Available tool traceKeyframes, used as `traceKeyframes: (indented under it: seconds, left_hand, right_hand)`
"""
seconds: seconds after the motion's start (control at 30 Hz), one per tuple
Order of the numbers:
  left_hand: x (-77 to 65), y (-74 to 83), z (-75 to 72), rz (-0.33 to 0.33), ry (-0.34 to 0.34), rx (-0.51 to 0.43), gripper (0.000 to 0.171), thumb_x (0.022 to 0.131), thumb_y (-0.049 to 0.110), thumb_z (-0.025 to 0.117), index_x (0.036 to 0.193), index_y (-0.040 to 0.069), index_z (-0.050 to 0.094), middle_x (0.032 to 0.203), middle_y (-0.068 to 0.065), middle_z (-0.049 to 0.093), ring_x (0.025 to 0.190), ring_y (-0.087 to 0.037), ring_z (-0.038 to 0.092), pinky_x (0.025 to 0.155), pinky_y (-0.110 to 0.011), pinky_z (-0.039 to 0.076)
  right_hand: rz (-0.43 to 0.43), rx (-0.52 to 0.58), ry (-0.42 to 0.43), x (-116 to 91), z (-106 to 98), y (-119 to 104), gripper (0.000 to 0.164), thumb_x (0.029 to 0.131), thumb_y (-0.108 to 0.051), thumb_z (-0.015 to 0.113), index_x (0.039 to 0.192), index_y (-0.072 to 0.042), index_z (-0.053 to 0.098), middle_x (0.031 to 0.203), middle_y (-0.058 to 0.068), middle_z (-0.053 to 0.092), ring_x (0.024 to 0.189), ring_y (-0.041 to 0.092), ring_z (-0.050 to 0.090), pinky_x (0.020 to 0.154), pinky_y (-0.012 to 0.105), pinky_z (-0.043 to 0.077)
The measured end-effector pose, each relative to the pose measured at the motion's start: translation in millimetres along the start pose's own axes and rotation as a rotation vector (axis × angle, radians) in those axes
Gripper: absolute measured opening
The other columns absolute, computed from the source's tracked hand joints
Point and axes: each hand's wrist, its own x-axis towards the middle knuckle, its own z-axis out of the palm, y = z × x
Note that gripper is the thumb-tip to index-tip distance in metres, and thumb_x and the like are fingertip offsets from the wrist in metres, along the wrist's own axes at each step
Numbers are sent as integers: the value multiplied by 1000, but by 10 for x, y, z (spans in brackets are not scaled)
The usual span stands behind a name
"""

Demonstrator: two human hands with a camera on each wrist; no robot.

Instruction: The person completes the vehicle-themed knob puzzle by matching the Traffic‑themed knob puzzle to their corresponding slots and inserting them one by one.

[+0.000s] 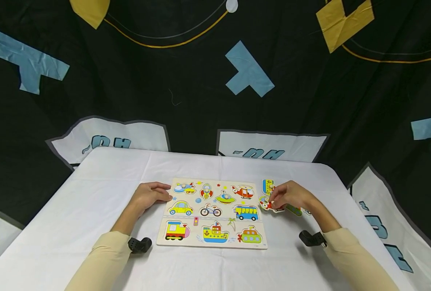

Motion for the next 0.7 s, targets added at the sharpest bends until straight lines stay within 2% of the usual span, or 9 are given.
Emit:
traceKeyframes:
  seconds: [0.27,0.5,0.7]
  left_hand:
    - [0,-15,-3,10,-6,-16,47,81,19,84,124,7,71,89,-1,77,83,-12,70,75,-23,51]
    - [-16,-10,-3,-1,-1,-14,46,80,19,83,124,8,71,89,-1,77,85,-13,71,80,-26,51]
    - [-13,-3,-4,4,-5,-9,46,80,19,83,124,8,71,88,-1,77,84,-14,70,77,-25,50]
  right_hand:
    - [-1,14,53,169,98,-155,19,80,-17,83,95,-7,77,87,4,73,74,19,60,69,37,53]
    - [-16,-13,114,344,209,-282,18,80,-18,83,94,-8,78,92,4,75,79,18,60,71,33,50]
    - [-8,-10,146,454,298,-374,16,80,-20,83,93,-10,78,93,4,74,80,18,60,71,33,51]
